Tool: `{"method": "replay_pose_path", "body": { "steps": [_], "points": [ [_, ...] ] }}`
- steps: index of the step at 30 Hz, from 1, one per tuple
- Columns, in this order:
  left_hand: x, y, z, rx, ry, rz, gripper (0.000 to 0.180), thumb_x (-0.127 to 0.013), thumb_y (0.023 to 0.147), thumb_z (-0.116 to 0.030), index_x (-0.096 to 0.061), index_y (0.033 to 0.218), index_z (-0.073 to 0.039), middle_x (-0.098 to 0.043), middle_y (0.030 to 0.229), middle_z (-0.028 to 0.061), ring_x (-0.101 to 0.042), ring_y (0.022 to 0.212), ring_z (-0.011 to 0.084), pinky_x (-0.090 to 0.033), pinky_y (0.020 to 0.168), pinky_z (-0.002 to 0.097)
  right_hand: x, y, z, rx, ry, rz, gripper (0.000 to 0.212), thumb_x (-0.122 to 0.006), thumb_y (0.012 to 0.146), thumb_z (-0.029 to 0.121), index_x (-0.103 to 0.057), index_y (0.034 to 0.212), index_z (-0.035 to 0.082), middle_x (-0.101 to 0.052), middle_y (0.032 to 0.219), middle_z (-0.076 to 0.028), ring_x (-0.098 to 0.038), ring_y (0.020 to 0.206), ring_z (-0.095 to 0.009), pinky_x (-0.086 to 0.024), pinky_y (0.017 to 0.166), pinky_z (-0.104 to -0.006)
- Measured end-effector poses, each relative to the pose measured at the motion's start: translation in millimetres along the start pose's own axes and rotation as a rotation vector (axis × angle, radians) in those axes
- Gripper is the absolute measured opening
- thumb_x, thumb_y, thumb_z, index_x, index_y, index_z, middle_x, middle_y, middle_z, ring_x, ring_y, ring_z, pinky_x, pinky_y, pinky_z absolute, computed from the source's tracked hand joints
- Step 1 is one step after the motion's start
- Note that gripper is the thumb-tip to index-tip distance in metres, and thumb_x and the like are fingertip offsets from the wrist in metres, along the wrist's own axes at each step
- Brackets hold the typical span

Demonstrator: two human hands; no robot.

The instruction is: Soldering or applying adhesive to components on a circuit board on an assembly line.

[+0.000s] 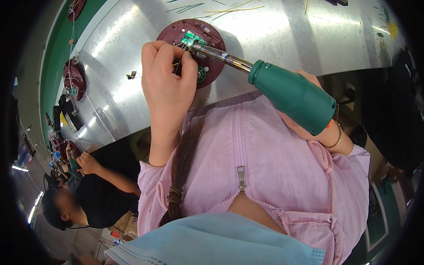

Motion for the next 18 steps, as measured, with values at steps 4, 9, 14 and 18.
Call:
{"method": "replay_pose_path", "body": {
  "steps": [4,9,14,18],
  "points": [
    [-1,0,1,0.009,0.003,0.011,0.008,-0.061,0.073,-0.005,-0.056,0.074,0.000,-0.050,0.087,0.0117,-0.054,0.072,0.0279,-0.045,0.059,0.0365,-3,-25,-23,-0.199,0.082,-0.036,0.050,-0.056,0.087,0.023,-0.037,0.125,-0.003,-0.055,0.083,-0.009,-0.054,0.073,-0.015,-0.047,0.070,-0.0300],
    [-2,2,1,0.015,0.005,0.024,0.007,-0.061,0.073,-0.006,-0.056,0.074,-0.001,-0.050,0.087,0.0115,-0.054,0.073,0.0278,-0.045,0.059,0.0367,-13,-37,-46,-0.601,0.622,-0.167,0.029,-0.058,0.082,0.007,-0.056,0.111,-0.001,-0.059,0.102,-0.012,-0.056,0.076,-0.019,-0.047,0.068,-0.0315],
    [-2,1,2,0.015,0.012,0.026,0.007,-0.061,0.073,-0.006,-0.056,0.074,-0.001,-0.050,0.086,0.0114,-0.054,0.073,0.0277,-0.045,0.059,0.0367,-3,-19,-39,-0.376,0.956,-0.426,0.042,-0.049,0.092,0.019,-0.041,0.125,-0.005,-0.058,0.102,-0.017,-0.053,0.071,-0.017,-0.051,0.061,-0.0316],
    [-2,1,2,0.022,0.013,0.032,0.008,-0.061,0.073,-0.006,-0.055,0.074,-0.001,-0.050,0.086,0.0114,-0.054,0.073,0.0277,-0.045,0.059,0.0367,-2,-14,-47,-0.504,0.922,-0.482,0.058,-0.052,0.089,0.039,-0.042,0.122,-0.007,-0.057,0.091,-0.017,-0.052,0.063,-0.014,-0.050,0.054,-0.0312]
  ]
}}
Point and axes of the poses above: each hand's wrist, its own y-axis towards the middle knuckle, its own x-axis out of the back of the hand, z = x × y, the point moved 10 cm from there along y, towards the middle knuckle
